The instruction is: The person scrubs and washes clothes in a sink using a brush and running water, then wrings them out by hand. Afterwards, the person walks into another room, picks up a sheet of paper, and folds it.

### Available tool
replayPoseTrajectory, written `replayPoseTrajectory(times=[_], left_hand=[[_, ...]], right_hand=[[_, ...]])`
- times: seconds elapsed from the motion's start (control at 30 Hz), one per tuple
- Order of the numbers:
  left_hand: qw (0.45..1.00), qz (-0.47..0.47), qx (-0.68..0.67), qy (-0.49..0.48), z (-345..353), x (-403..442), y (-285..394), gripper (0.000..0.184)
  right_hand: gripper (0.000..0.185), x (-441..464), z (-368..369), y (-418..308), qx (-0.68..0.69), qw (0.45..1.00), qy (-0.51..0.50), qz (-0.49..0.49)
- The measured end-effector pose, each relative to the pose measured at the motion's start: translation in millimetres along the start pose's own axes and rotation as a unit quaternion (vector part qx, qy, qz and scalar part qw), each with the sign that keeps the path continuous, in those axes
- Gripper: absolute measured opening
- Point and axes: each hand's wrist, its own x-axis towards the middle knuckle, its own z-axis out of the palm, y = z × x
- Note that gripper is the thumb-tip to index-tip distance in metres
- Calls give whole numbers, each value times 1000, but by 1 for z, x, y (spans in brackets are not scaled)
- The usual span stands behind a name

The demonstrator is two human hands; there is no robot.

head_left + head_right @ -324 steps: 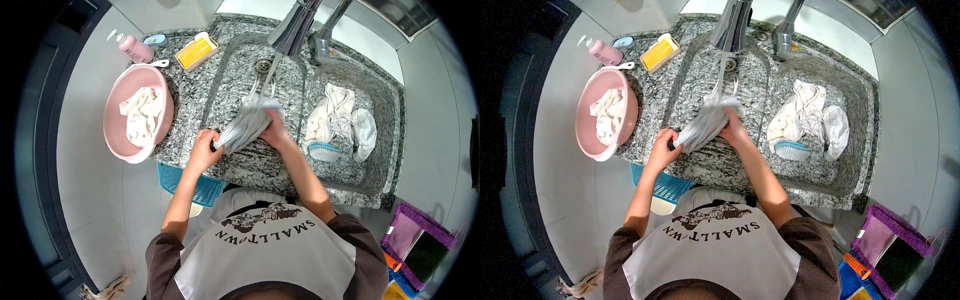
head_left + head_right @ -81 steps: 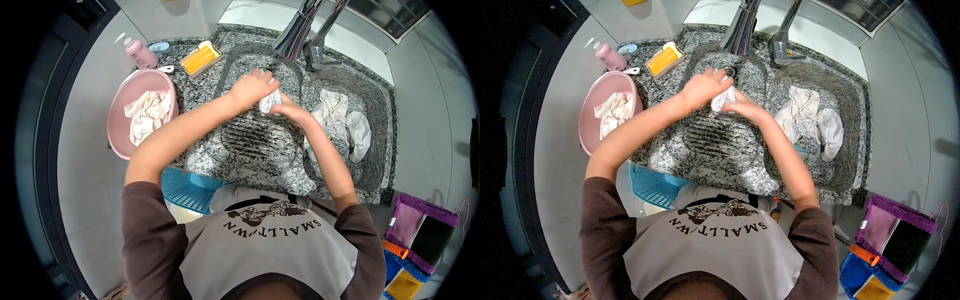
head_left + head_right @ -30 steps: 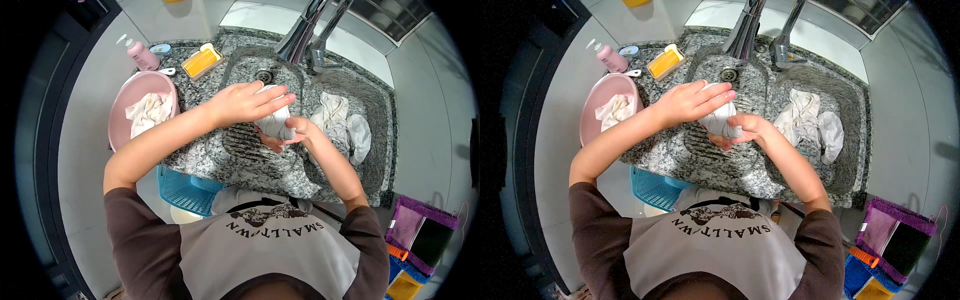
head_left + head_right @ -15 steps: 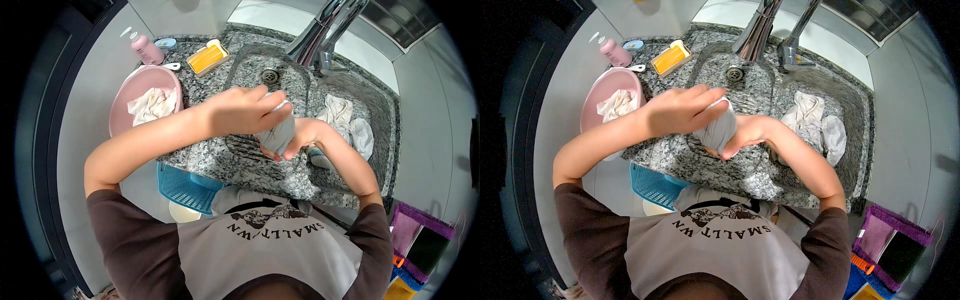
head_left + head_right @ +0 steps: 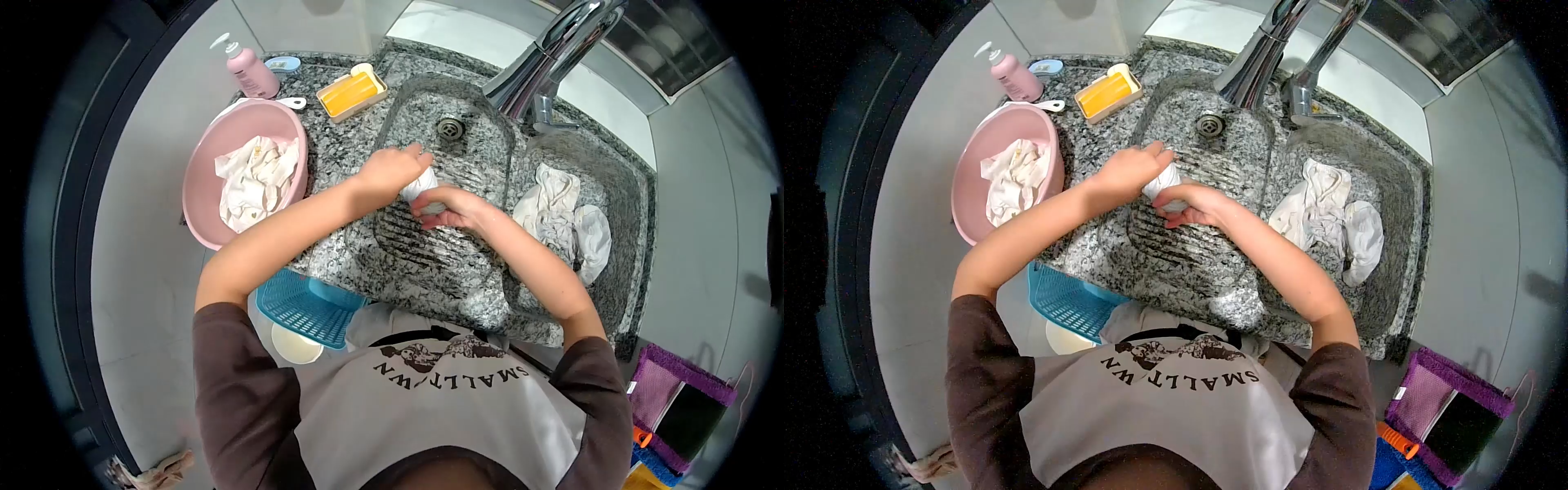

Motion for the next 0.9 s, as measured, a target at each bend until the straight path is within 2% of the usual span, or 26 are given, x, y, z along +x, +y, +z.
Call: replayPoseTrajectory(times=[0.1, 0.2, 0.27, 0.37, 0.43, 0.5, 0.57, 0.6, 0.67, 0.7, 0.73, 0.8, 0.83, 0.87, 0.9], left_hand=[[999, -24, -8, 35, -6, -7, 6, 33], [998, -34, -17, 40, -11, -8, 13, 35], [997, -47, -48, 29, -6, -5, 9, 36], [989, -80, -118, 27, 14, -1, 6, 38], [982, -101, -157, 36, 25, 1, 5, 39], [968, -106, -207, 88, 33, 0, 7, 34], [973, -101, -195, 75, 33, 2, 5, 35], [976, -97, -184, 62, 29, 3, 4, 37], [977, -74, -195, 53, 18, 3, 1, 43], [976, -53, -206, 44, 11, 4, 0, 48], [976, -52, -207, 44, 9, 4, -4, 48], [970, 35, -224, 83, 3, 5, -11, 66], [968, -20, -250, 33, -34, -2, 6, 77], [968, -20, -249, 33, -34, -3, 6, 77], [935, -44, -348, 39, -35, -3, 5, 79]], right_hand=[[27, -13, 6, -6, 57, 998, -3, -38], [28, -19, 10, -10, 27, 999, 2, -43], [28, -15, 8, -5, 7, 998, -35, -54], [25, -20, 16, -4, -53, 993, 66, -86], [26, -20, 16, -4, -87, 987, 96, -97], [28, -21, 15, 1, -117, 980, 125, -103], [39, -18, 8, 4, -151, 971, 123, -139], [39, -18, 3, 3, -151, 971, 124, -140], [55, -20, -13, -1, 0, 997, -7, -72], [74, -23, -20, -7, -2, 992, -107, -71], [74, -31, -24, -8, -1, 992, -106, -71], [86, -48, -28, -13, 25, 996, -35, -73], [90, -46, -42, -18, -51, 983, -159, -81], [90, -44, -46, -13, -51, 983, -159, -82], [88, -49, -33, -15, -102, 982, -25, -158]])
